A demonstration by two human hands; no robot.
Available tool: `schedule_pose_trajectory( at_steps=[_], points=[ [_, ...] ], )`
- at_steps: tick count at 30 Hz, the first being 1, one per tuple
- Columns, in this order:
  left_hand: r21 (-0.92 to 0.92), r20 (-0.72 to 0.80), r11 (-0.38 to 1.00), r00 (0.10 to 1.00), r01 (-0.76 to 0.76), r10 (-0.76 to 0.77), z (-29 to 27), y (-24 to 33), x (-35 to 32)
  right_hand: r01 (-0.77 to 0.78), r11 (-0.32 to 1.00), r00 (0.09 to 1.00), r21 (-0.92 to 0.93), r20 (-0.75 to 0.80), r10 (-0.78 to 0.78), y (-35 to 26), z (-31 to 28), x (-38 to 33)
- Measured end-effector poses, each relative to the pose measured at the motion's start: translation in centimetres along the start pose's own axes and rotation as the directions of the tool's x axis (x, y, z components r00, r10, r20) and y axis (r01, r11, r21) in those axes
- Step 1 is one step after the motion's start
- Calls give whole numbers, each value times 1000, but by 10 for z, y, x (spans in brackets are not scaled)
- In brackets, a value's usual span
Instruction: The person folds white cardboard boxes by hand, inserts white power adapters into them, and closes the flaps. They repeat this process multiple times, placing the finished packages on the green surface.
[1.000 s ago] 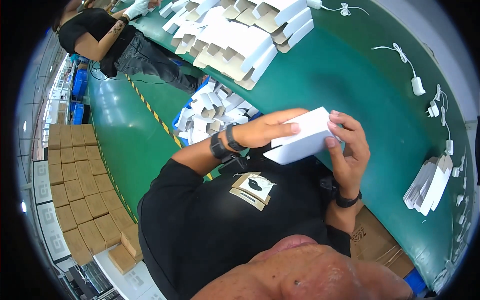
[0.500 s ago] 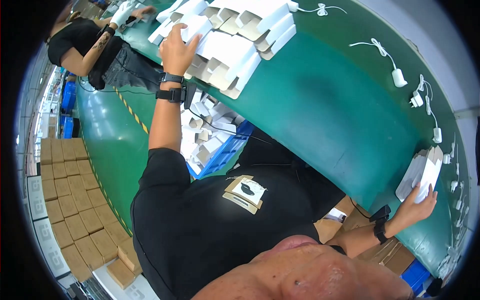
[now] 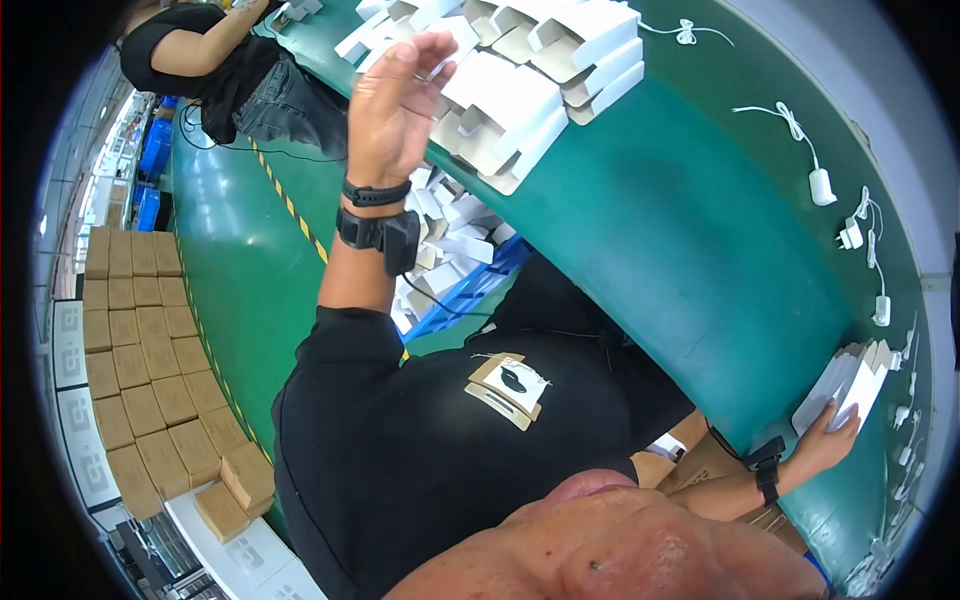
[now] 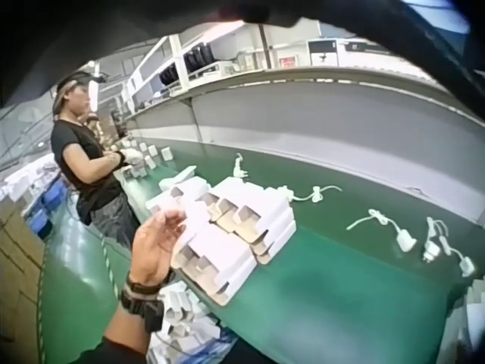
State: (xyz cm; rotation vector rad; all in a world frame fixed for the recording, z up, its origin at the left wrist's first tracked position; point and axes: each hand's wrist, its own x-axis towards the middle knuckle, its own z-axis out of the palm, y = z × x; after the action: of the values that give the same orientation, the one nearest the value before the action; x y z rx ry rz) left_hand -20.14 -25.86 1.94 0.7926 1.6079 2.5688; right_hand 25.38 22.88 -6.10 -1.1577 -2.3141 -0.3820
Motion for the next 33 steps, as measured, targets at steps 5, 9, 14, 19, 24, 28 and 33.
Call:
schedule_pose_trajectory(
  at_steps=[5, 9, 14, 19, 24, 28, 33],
  points=[
    [-294, 195, 946, 978, 136, -80, 15, -17, -16, 4, 1000, 1000, 17, -15, -4, 13, 5, 0],
    [-223, 122, 961, 983, 163, -138, 66, -16, -34, -17, 1000, 1000, 10, 1, 17, 14, 6, -1],
    [-138, 152, 969, 971, 205, -184, 101, -12, -44, -92, 983, 996, 161, 15, 90, 22, 2, -3],
    [-132, 290, 942, 921, 307, -260, 123, -27, -60, -167, 963, 986, 210, 12, 168, 43, 4, -17],
    [27, 609, 743, 578, 669, -543, 155, -68, -113, -200, 978, 977, -56, 60, 203, 6, -8, -1],
    [193, 813, 769, 339, 610, -473, 187, -82, -125, -48, 999, 986, 8, -158, 49, 9, -15, -9],
    [259, 881, 805, 212, 534, -424, 205, -86, -133, -15, 1000, 997, -17, -82, 13, -3, -27, -17]
  ],
)
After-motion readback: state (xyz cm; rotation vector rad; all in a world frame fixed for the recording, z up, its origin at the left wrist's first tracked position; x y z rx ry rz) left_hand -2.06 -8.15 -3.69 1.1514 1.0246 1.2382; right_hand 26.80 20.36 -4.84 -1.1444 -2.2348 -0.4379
